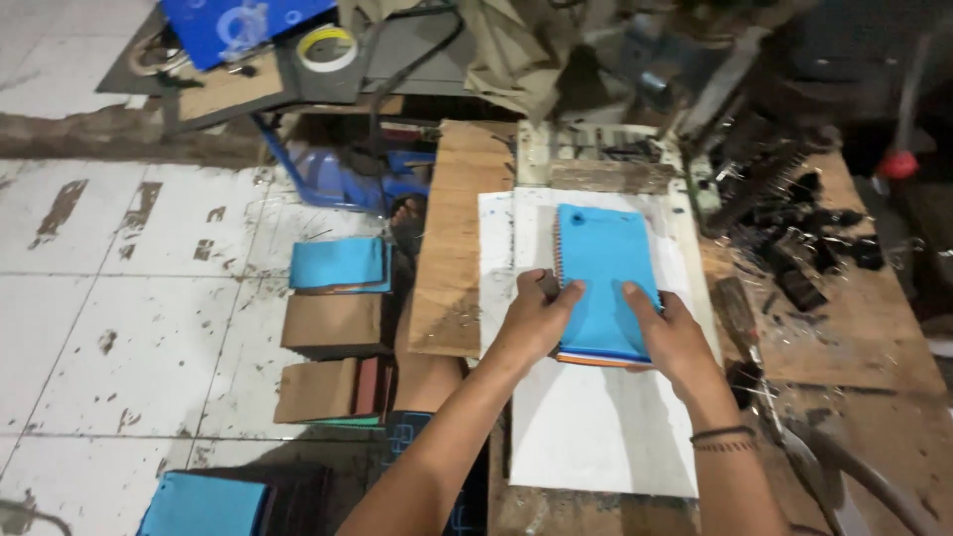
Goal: Assembling notebook components by aligning covers and pages and using a manual binding machine.
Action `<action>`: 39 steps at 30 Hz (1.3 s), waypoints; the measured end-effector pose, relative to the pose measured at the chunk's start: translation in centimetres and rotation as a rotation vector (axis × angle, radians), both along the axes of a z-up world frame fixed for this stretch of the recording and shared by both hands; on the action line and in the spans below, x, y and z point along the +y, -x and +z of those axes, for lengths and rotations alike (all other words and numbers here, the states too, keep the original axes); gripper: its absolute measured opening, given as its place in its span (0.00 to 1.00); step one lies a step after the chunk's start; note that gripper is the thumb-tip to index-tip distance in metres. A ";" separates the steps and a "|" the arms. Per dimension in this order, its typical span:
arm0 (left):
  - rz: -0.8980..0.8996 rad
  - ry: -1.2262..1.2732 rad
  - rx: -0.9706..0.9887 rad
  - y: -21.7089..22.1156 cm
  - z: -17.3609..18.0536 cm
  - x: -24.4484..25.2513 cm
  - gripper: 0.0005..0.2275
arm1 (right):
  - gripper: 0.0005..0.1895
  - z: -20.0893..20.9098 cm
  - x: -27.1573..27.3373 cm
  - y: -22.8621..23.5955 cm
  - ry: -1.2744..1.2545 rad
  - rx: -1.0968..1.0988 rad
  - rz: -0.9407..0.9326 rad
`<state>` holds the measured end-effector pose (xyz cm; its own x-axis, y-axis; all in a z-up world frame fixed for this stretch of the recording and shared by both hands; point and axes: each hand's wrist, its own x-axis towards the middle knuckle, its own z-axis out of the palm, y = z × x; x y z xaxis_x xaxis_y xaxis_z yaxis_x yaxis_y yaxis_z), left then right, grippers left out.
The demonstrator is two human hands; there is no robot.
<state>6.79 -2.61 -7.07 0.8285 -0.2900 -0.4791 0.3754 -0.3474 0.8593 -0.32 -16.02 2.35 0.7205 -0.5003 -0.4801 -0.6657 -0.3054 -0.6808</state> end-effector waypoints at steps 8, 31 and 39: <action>0.123 0.087 0.045 -2.7 3.5 4.7 0.33 | 0.39 -1.1 5.6 -3.4 -0.038 -0.219 -0.014; 0.080 -0.298 -0.052 -5.9 7.1 13.4 0.36 | 0.30 -3.0 13.5 -11.1 -0.014 -0.388 0.262; 0.208 0.171 -0.444 -6.1 -1.4 10.3 0.29 | 0.31 -6.6 12.4 -11.7 -0.018 -0.399 0.192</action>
